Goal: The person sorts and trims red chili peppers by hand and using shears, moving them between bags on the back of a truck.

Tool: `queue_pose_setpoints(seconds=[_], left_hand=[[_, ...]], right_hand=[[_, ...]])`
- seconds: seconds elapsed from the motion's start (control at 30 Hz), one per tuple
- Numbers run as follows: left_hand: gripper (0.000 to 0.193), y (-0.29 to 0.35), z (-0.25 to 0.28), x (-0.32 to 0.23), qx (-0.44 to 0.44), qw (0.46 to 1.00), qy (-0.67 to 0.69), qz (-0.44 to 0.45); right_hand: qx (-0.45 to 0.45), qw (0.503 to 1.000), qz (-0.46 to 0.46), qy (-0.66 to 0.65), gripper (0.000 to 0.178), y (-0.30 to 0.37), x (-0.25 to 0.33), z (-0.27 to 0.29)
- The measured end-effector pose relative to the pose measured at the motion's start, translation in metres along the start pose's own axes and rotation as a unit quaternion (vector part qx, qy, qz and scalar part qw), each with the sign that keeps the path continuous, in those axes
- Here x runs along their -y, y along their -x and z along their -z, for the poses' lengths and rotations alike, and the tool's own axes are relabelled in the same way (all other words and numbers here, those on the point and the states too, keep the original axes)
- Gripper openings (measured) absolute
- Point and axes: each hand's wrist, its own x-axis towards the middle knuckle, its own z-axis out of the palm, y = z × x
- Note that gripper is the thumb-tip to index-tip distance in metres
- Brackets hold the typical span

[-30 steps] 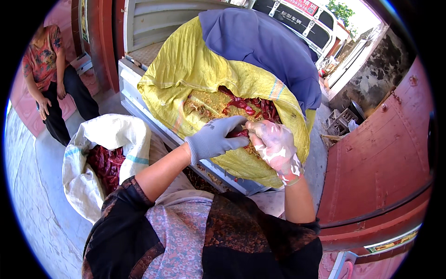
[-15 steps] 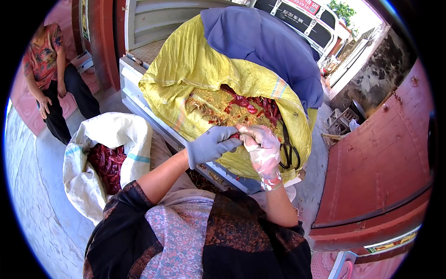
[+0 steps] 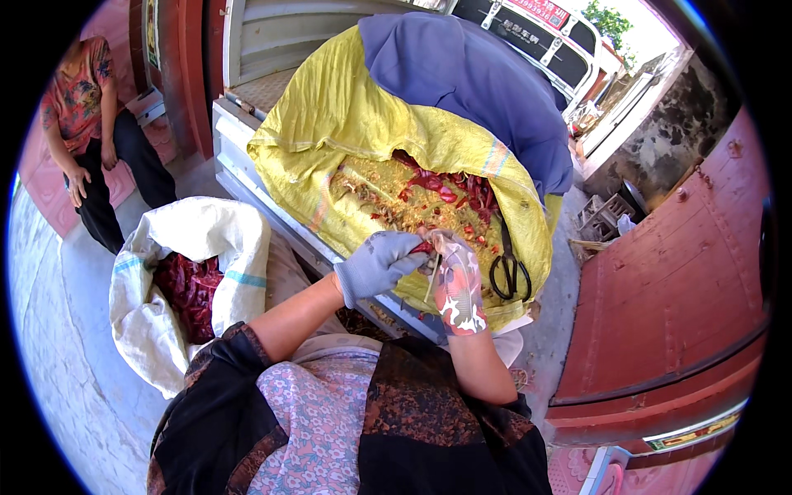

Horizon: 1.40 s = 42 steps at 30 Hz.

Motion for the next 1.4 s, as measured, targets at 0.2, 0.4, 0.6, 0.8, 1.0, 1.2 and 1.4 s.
queue_pose_setpoints(seconds=[0.2,0.4,0.6,0.8,1.0,1.2,1.4], left_hand=[[0.018,0.000,-0.005,0.009,-0.004,0.999,-0.017,-0.026],[0.025,-0.003,0.008,0.001,0.109,0.927,0.325,0.153],[0.022,-0.003,0.005,0.001,0.095,0.907,0.371,0.173],[0.017,-0.001,-0.006,-0.003,-0.003,0.925,0.331,0.184],[0.015,0.005,-0.013,-0.012,-0.019,0.924,0.322,0.205],[0.015,0.005,-0.013,-0.021,-0.067,0.914,0.342,0.207],[0.014,0.009,-0.023,-0.015,-0.118,0.898,0.375,0.198]], right_hand=[[-0.024,0.997,-0.075,0.004,0.018,-0.001,0.008,-0.001],[0.084,0.836,0.311,0.445,0.012,-0.006,0.031,-0.002],[0.100,0.848,0.268,0.446,0.019,0.002,0.037,-0.006],[0.028,0.885,0.257,0.386,0.018,0.004,0.015,-0.010],[0.017,0.838,0.316,0.445,0.012,0.008,0.017,-0.009],[-0.021,0.997,0.028,0.066,0.008,-0.002,0.001,-0.005],[-0.012,0.993,-0.104,-0.057,0.031,-0.002,0.003,-0.001]])
